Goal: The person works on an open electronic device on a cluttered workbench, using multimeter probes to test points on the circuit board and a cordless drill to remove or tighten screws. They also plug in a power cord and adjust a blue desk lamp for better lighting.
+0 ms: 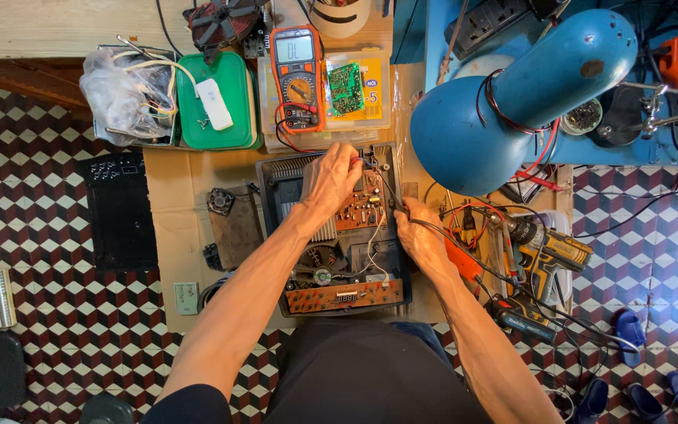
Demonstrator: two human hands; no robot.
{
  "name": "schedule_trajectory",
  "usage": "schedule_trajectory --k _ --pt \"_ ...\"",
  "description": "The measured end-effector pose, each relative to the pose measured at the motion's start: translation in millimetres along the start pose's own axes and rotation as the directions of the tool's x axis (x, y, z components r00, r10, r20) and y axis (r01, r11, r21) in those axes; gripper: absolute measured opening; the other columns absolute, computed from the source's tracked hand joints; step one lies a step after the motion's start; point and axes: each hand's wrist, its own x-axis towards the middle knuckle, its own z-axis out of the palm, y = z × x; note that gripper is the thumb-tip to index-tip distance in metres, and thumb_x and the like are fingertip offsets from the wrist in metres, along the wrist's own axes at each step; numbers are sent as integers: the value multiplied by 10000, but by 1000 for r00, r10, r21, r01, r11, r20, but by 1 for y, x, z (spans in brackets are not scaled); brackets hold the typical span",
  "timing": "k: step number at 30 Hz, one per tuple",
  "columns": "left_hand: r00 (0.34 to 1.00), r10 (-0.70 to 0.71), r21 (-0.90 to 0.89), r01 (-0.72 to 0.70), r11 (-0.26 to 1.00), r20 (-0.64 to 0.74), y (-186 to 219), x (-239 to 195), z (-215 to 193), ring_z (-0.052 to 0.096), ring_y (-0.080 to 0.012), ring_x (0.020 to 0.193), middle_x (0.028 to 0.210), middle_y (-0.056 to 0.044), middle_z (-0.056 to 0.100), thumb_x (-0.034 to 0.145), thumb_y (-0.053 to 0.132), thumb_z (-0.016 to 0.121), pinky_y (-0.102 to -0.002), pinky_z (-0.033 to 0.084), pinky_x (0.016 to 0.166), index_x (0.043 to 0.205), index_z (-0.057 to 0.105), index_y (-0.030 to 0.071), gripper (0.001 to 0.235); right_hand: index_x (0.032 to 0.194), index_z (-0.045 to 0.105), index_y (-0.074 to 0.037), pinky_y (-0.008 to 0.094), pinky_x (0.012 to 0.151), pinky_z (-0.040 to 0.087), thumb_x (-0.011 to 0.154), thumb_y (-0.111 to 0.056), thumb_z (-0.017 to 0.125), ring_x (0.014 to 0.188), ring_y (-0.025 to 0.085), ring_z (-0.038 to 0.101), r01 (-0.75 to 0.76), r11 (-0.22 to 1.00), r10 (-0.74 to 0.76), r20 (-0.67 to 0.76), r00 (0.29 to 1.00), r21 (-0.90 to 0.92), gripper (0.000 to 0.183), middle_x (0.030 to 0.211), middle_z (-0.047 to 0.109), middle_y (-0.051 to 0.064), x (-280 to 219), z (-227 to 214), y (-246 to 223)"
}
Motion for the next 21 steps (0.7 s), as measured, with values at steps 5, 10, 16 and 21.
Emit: schedule_trajectory --k 5,10,16,21 --pt "919 -337 -144 368 918 204 7 -6 9 656 -216 631 748 -97 631 890 26 612 -388 539 528 1115 535 46 239 1064 674 8 489 714 530 955 -156 595 797 418 678 49 999 -48 -32 998 9 212 865 681 258 -1 1 2" --pt "936 -312 -345 351 870 165 15 -2 27 692 -215 684 774 -87 677 888 7 594 -375 567 587 1223 538 38 341 1055 664 2 478 693 530 949 -155 599 783 404 675 58 998 -58 -29 998 -6 200 872 675 245 -1 2 5" --pt "983 -150 -53 156 986 107 27 6 19 696 -344 838 1038 -144 689 812 57 728 -458 554 703 1176 592 62 389 1030 670 -12 477 700 521 953 -140 592 767 390 663 68 998 -68 -16 998 2 169 866 675 231 -1 4 8" --pt "973 -170 -7 174 985 157 29 19 12 713 -335 875 1019 -109 738 789 169 819 -455 556 748 1110 675 93 359 1019 666 -11 482 705 518 946 -137 584 778 392 659 117 993 -116 -51 992 15 167 858 667 231 -2 2 6"
